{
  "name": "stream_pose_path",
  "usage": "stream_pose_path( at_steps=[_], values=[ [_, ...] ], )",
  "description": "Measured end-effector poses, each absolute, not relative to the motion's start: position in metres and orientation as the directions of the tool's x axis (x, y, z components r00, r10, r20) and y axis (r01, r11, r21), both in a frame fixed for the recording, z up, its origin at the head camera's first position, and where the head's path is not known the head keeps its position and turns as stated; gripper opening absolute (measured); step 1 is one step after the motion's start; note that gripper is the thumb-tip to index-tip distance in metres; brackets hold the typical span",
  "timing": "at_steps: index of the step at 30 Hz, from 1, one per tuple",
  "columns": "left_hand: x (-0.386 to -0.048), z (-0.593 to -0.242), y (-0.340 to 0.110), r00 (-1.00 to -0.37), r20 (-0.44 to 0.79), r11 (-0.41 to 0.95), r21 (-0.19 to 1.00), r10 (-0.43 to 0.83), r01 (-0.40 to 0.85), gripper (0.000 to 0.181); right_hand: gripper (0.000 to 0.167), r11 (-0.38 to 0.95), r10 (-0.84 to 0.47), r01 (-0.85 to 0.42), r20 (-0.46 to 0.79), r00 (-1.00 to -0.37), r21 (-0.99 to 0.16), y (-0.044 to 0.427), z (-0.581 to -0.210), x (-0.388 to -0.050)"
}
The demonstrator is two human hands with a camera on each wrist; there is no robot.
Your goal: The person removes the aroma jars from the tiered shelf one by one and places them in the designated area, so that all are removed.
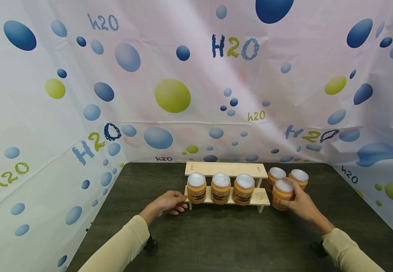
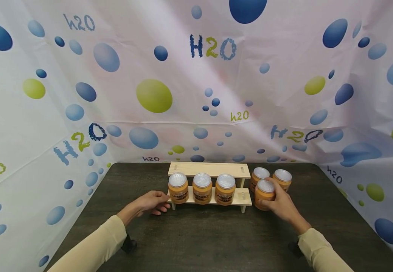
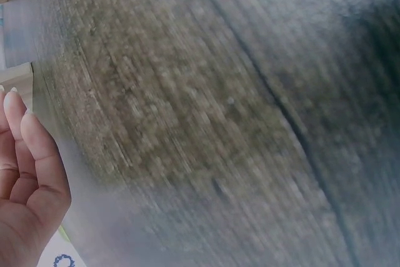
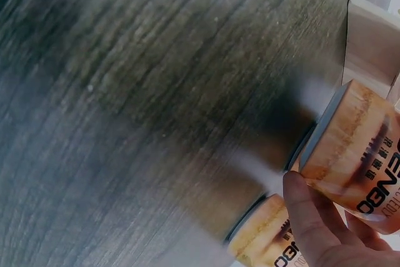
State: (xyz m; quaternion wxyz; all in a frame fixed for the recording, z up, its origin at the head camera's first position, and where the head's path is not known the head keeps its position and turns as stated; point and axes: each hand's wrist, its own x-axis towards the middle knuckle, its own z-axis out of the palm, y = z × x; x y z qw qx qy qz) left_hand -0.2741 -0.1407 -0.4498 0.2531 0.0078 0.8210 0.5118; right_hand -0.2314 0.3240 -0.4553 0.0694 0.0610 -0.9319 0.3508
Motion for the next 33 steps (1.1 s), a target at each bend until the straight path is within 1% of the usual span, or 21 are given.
stream_pose_path(
  at_steps=[15, 25, 33],
  values=[
    [-0.274, -0.449, -0.141, -0.869, -0.411, 0.47, 0.847, 0.277, -0.25, 0.026, 0.082, 0.731, -0.071, -0.166, 0.169, -0.983, -0.661, 0.318, -0.458, -0.232],
    [-0.275, -0.45, -0.142, -0.867, -0.404, 0.471, 0.85, 0.291, -0.237, 0.027, 0.085, 0.725, -0.084, -0.191, 0.191, -0.978, -0.661, 0.315, -0.459, -0.234],
    [-0.277, -0.451, -0.142, -0.867, -0.407, 0.478, 0.845, 0.286, -0.239, 0.026, 0.086, 0.731, -0.079, -0.18, 0.18, -0.98, -0.658, 0.312, -0.46, -0.233]
  ],
)
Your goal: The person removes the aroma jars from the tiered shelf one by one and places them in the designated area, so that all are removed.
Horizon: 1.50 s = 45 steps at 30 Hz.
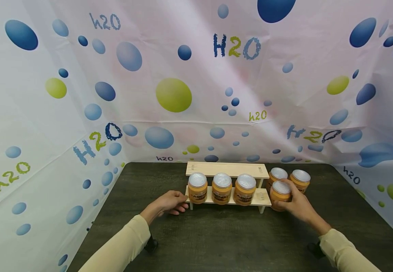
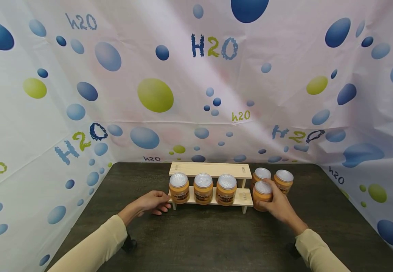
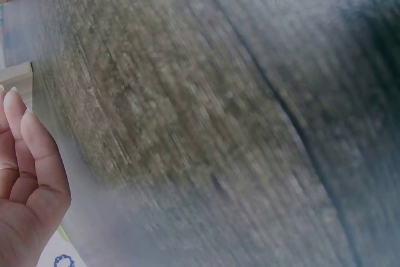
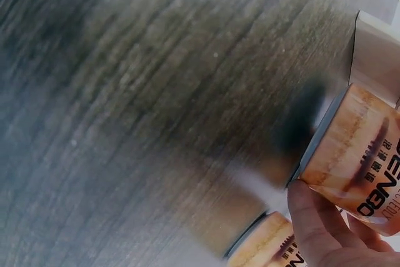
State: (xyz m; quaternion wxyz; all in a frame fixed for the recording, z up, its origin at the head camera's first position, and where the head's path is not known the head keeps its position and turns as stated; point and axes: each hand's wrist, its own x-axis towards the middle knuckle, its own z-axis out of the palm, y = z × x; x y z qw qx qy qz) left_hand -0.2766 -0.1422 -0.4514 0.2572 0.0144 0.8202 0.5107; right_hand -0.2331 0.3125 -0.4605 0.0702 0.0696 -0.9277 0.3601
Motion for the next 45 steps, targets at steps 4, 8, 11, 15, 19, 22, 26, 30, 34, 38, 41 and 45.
stream_pose_path(
  at_steps=[4, 8, 11, 15, 19, 22, 26, 30, 34, 38, 41, 45],
  values=[
    [-0.276, -0.451, -0.142, -0.867, -0.406, 0.478, 0.846, 0.289, -0.237, 0.026, 0.087, 0.729, -0.087, -0.186, 0.18, -0.98, -0.659, 0.312, -0.46, -0.232],
    [-0.277, -0.451, -0.142, -0.867, -0.408, 0.476, 0.846, 0.288, -0.24, 0.027, 0.087, 0.728, -0.086, -0.183, 0.177, -0.981, -0.66, 0.312, -0.461, -0.231],
    [-0.277, -0.451, -0.142, -0.866, -0.41, 0.478, 0.845, 0.286, -0.242, 0.027, 0.087, 0.727, -0.087, -0.183, 0.176, -0.98, -0.661, 0.312, -0.462, -0.231],
    [-0.277, -0.45, -0.141, -0.866, -0.417, 0.48, 0.84, 0.276, -0.252, 0.026, 0.086, 0.722, -0.089, -0.193, 0.187, -0.978, -0.665, 0.313, -0.462, -0.231],
    [-0.277, -0.449, -0.141, -0.868, -0.418, 0.482, 0.838, 0.268, -0.255, 0.026, 0.086, 0.721, -0.084, -0.197, 0.198, -0.976, -0.664, 0.314, -0.464, -0.229],
    [-0.276, -0.449, -0.141, -0.867, -0.418, 0.485, 0.837, 0.269, -0.253, 0.026, 0.087, 0.716, -0.08, -0.195, 0.2, -0.977, -0.67, 0.315, -0.466, -0.228],
    [-0.275, -0.449, -0.142, -0.868, -0.418, 0.482, 0.838, 0.269, -0.255, 0.026, 0.086, 0.72, -0.062, -0.183, 0.2, -0.978, -0.669, 0.315, -0.47, -0.227],
    [-0.275, -0.448, -0.142, -0.868, -0.418, 0.48, 0.839, 0.269, -0.256, 0.026, 0.086, 0.731, -0.047, -0.167, 0.195, -0.98, -0.661, 0.316, -0.473, -0.226],
    [-0.276, -0.45, -0.142, -0.868, -0.416, 0.478, 0.841, 0.271, -0.254, 0.026, 0.088, 0.732, -0.048, -0.168, 0.196, -0.979, -0.66, 0.316, -0.474, -0.225],
    [-0.276, -0.451, -0.142, -0.868, -0.416, 0.48, 0.84, 0.271, -0.253, 0.027, 0.091, 0.734, -0.061, -0.177, 0.196, -0.979, -0.656, 0.315, -0.473, -0.224],
    [-0.277, -0.452, -0.142, -0.869, -0.414, 0.483, 0.839, 0.27, -0.25, 0.027, 0.096, 0.728, -0.072, -0.182, 0.19, -0.979, -0.661, 0.315, -0.471, -0.224],
    [-0.277, -0.452, -0.142, -0.87, -0.411, 0.482, 0.841, 0.274, -0.245, 0.027, 0.101, 0.727, -0.078, -0.205, 0.217, -0.973, -0.655, 0.314, -0.463, -0.223]
  ],
)
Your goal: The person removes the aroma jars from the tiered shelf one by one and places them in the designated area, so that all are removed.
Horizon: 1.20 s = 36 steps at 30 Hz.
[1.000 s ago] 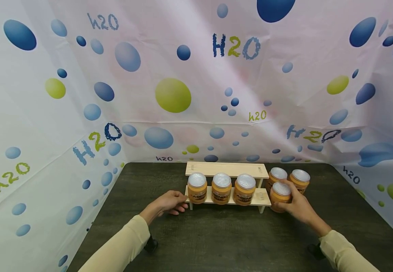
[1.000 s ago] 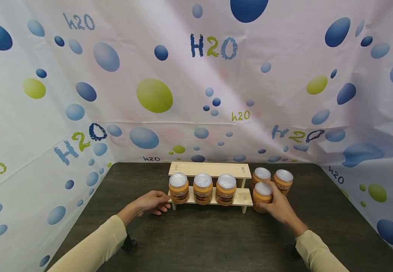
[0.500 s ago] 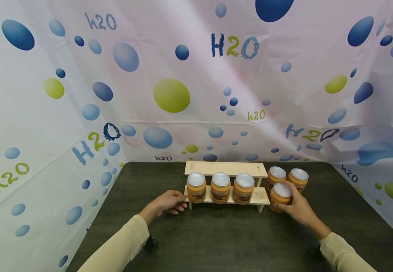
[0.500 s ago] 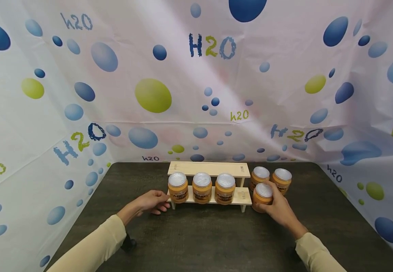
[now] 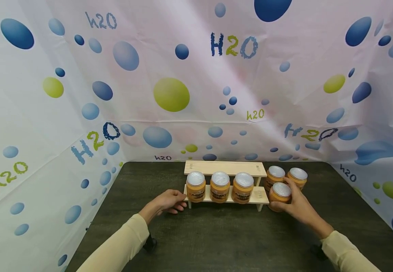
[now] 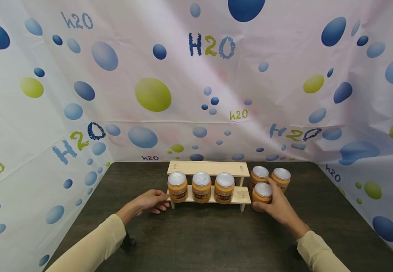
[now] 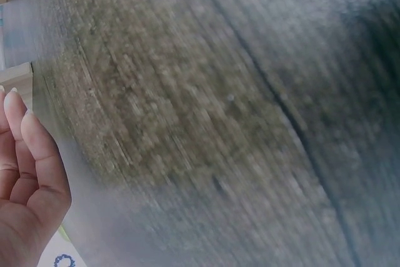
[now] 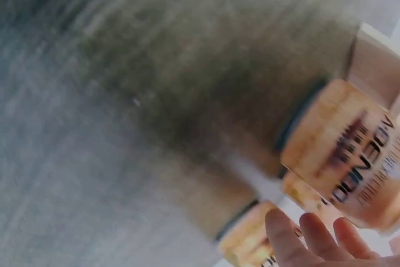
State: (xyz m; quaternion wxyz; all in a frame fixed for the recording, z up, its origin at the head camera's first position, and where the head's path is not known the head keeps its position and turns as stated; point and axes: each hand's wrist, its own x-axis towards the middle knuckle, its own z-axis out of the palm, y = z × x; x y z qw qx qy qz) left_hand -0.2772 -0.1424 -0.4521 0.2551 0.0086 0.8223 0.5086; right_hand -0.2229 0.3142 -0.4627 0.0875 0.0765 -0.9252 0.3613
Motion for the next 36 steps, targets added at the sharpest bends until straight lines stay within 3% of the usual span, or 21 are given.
stream_pose_path(
  at_steps=[11, 16, 26, 36],
  values=[
    [-0.277, -0.449, -0.142, -0.872, -0.415, 0.478, 0.84, 0.26, -0.257, 0.026, 0.096, 0.748, -0.059, -0.182, 0.209, -0.976, -0.638, 0.311, -0.411, -0.221],
    [-0.275, -0.448, -0.143, -0.869, -0.418, 0.473, 0.841, 0.265, -0.26, 0.026, 0.091, 0.684, -0.098, -0.248, 0.25, -0.963, -0.686, 0.299, -0.398, -0.221],
    [-0.275, -0.447, -0.142, -0.869, -0.415, 0.483, 0.839, 0.27, -0.25, 0.026, 0.086, 0.595, -0.151, -0.363, 0.343, -0.927, -0.717, 0.256, -0.405, -0.224],
    [-0.276, -0.449, -0.142, -0.869, -0.415, 0.48, 0.84, 0.271, -0.252, 0.026, 0.089, 0.526, -0.18, -0.387, 0.345, -0.921, -0.757, 0.222, -0.425, -0.222]
  ],
)
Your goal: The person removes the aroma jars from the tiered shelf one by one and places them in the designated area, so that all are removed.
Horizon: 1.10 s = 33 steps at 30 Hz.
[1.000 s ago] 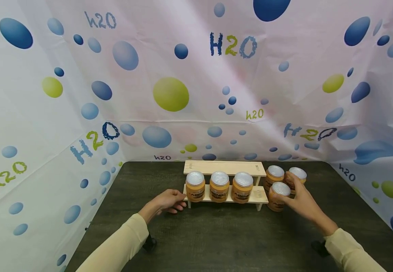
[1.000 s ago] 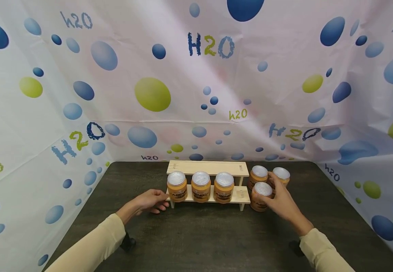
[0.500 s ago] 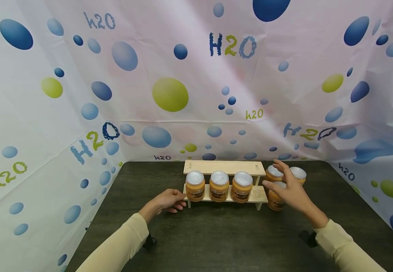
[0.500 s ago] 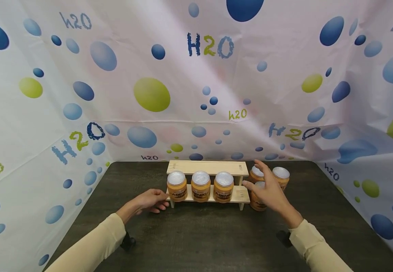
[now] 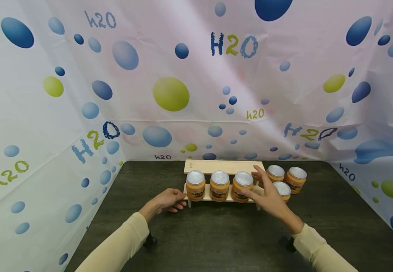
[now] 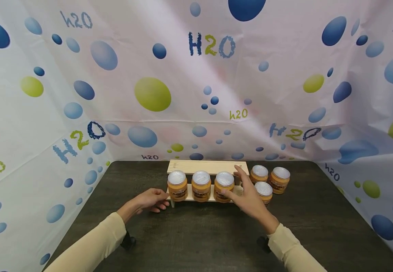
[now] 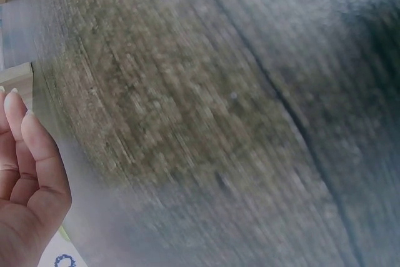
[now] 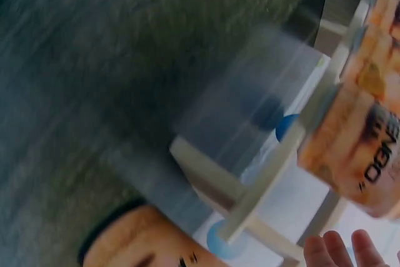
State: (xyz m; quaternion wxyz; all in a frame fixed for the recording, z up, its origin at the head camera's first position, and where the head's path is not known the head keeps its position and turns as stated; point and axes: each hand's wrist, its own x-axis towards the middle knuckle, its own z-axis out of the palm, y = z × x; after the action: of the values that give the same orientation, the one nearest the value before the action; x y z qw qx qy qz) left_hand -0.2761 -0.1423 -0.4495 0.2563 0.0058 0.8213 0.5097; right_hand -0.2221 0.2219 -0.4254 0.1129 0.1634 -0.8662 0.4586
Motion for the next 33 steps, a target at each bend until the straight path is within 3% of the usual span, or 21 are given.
stream_pose_path(
  at_steps=[18, 33],
  values=[
    [-0.277, -0.452, -0.142, -0.869, -0.397, 0.482, 0.848, 0.297, -0.222, 0.027, 0.098, 0.484, -0.16, -0.326, 0.284, -0.945, -0.812, 0.211, -0.452, -0.229],
    [-0.278, -0.453, -0.144, -0.87, -0.397, 0.479, 0.848, 0.294, -0.226, 0.029, 0.101, 0.473, -0.183, -0.375, 0.328, -0.927, -0.797, 0.206, -0.459, -0.234]
  ],
)
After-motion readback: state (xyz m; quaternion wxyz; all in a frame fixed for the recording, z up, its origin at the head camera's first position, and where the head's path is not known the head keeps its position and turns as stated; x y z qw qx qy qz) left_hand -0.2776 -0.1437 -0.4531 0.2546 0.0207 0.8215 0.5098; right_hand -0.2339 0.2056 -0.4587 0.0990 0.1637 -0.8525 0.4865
